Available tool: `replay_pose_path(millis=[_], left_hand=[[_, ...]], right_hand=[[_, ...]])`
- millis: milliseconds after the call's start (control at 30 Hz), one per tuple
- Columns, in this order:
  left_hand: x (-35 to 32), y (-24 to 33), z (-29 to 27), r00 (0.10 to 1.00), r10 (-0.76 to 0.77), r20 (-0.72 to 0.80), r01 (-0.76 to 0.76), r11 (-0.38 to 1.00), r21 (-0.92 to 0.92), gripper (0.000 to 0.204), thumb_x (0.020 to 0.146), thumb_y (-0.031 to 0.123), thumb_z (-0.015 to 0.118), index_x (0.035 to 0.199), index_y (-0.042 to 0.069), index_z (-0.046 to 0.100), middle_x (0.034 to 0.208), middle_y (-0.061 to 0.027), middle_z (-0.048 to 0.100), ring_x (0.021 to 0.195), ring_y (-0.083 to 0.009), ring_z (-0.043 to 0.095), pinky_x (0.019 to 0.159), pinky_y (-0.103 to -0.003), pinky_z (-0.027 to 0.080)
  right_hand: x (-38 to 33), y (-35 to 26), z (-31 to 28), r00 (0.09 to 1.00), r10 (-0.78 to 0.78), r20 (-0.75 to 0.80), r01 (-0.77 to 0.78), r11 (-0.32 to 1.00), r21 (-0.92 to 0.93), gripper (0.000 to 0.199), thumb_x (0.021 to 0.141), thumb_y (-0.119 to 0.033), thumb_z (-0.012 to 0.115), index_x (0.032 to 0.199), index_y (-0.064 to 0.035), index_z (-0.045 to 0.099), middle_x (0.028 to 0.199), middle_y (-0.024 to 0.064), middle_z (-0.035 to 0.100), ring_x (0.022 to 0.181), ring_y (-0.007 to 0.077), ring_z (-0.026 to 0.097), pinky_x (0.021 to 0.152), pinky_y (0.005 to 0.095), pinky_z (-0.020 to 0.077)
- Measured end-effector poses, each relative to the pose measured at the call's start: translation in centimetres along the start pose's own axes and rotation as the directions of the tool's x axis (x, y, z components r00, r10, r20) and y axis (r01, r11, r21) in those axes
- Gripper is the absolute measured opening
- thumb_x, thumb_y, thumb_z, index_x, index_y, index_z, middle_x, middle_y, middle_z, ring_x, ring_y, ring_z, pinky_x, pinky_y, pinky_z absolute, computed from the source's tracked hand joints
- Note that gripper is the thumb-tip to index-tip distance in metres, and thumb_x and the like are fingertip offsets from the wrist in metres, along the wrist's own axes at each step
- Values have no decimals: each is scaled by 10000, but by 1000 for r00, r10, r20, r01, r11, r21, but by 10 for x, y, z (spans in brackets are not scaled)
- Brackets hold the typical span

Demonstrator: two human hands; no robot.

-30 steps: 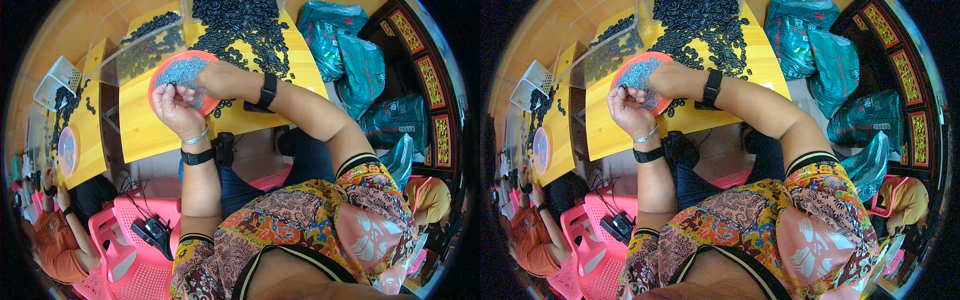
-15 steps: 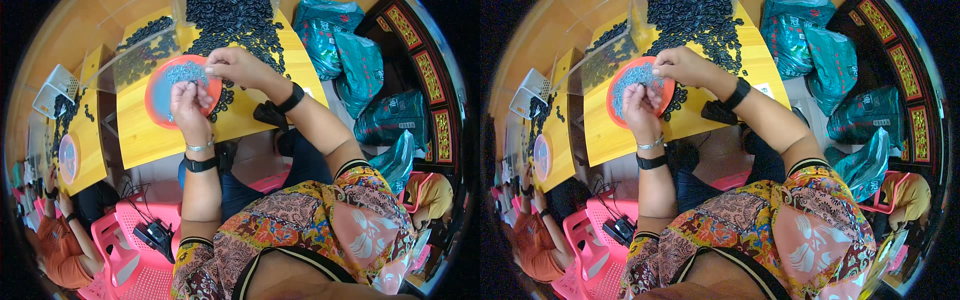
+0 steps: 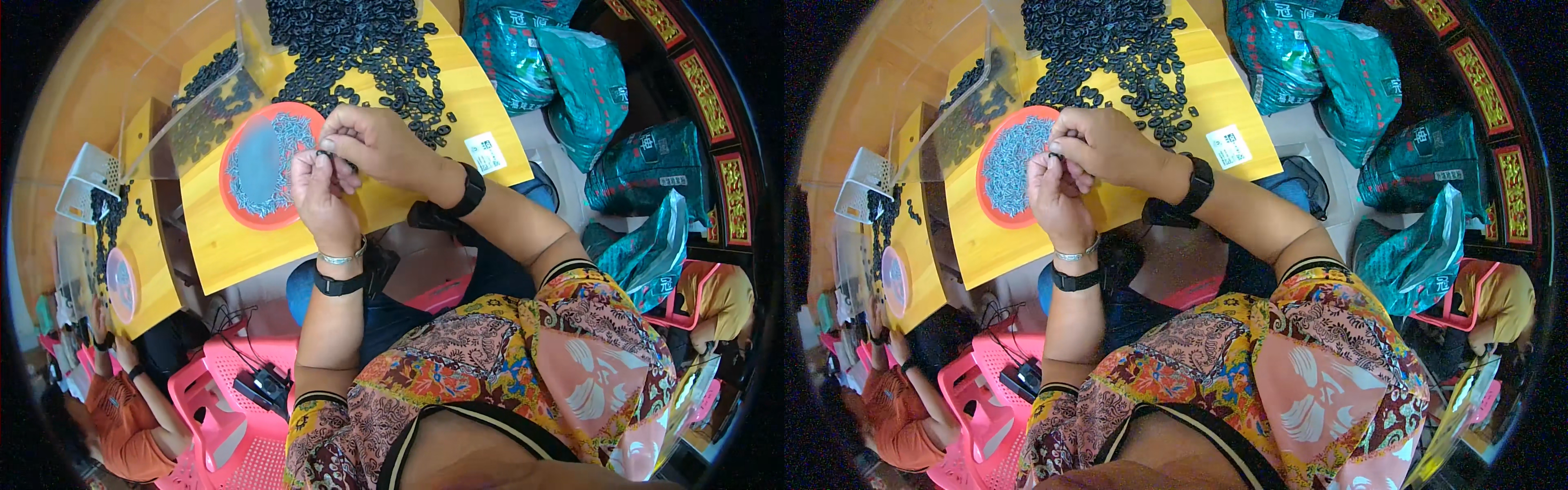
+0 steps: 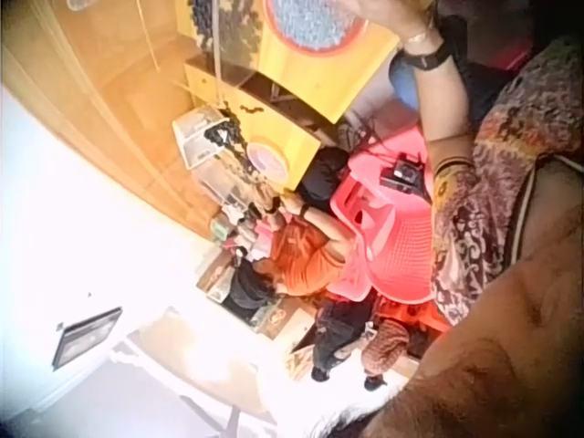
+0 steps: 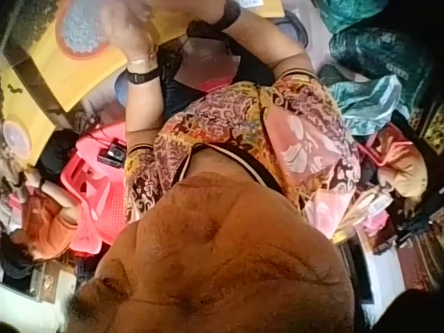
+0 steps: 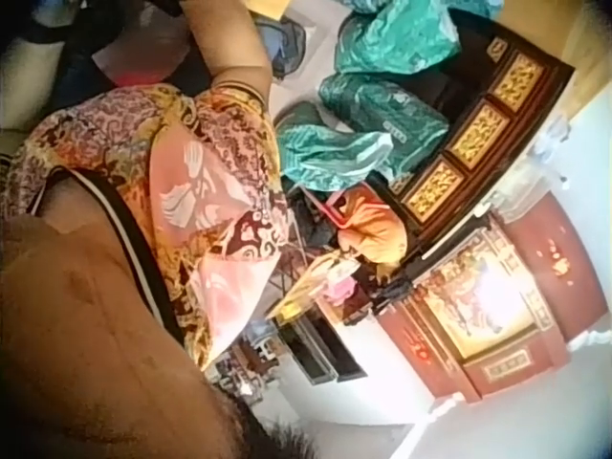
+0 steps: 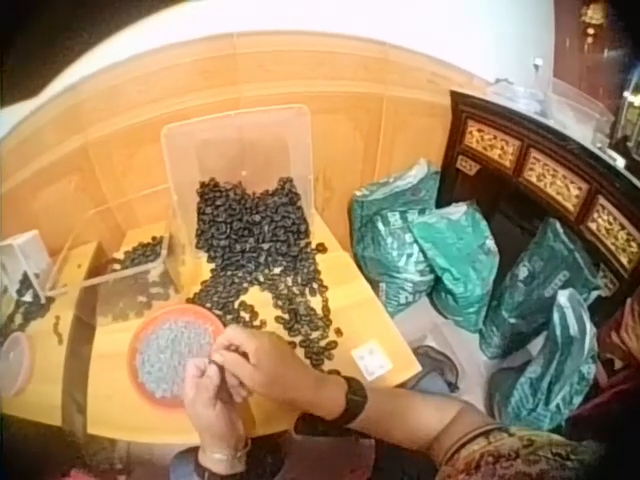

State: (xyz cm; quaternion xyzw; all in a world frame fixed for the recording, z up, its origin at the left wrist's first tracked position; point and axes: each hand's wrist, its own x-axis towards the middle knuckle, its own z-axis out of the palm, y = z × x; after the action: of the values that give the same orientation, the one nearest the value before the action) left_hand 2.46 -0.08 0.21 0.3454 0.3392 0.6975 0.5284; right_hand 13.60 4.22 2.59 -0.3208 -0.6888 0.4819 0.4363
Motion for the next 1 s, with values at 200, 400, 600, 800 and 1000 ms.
replay_pose_path(millis=[200,400,600,800,1000], left_hand=[[3,-8,-4,996,-66,60,66,998,9,141,920,149,450,813,57,462,627,-38,505,492,-93,430,472,-214,347],[5,-7,-8,992,-104,64,98,991,92,119,911,128,459,819,57,485,631,-31,512,509,-88,449,486,-201,356],[3,-6,-5,998,-45,52,34,978,208,103,904,100,467,815,51,483,634,-23,504,532,-78,448,502,-199,370],[3,-9,-6,998,0,58,-15,964,265,105,907,92,462,814,46,478,634,-20,497,540,-79,443,509,-203,378],[3,-9,-5,999,1,44,-13,962,273,104,905,88,468,812,42,480,635,-17,494,545,-78,443,510,-204,380]], right_hand=[[0,6,-1,991,-102,-87,87,983,-163,108,870,-99,531,841,-1,569,651,54,605,588,83,572,534,232,449],[6,13,-12,999,17,-39,-14,996,85,153,857,-152,579,850,-1,596,713,14,613,666,74,558,597,232,451],[10,9,-28,1000,22,22,-22,999,24,184,855,-180,583,849,2,609,717,5,601,686,67,545,625,227,449],[6,8,-26,998,10,66,-3,995,-96,200,844,-195,583,847,4,611,714,17,603,677,73,553,630,229,455],[6,12,-23,998,-51,23,54,990,-132,227,790,-243,588,826,-23,630,722,111,641,639,200,615,605,297,474]])
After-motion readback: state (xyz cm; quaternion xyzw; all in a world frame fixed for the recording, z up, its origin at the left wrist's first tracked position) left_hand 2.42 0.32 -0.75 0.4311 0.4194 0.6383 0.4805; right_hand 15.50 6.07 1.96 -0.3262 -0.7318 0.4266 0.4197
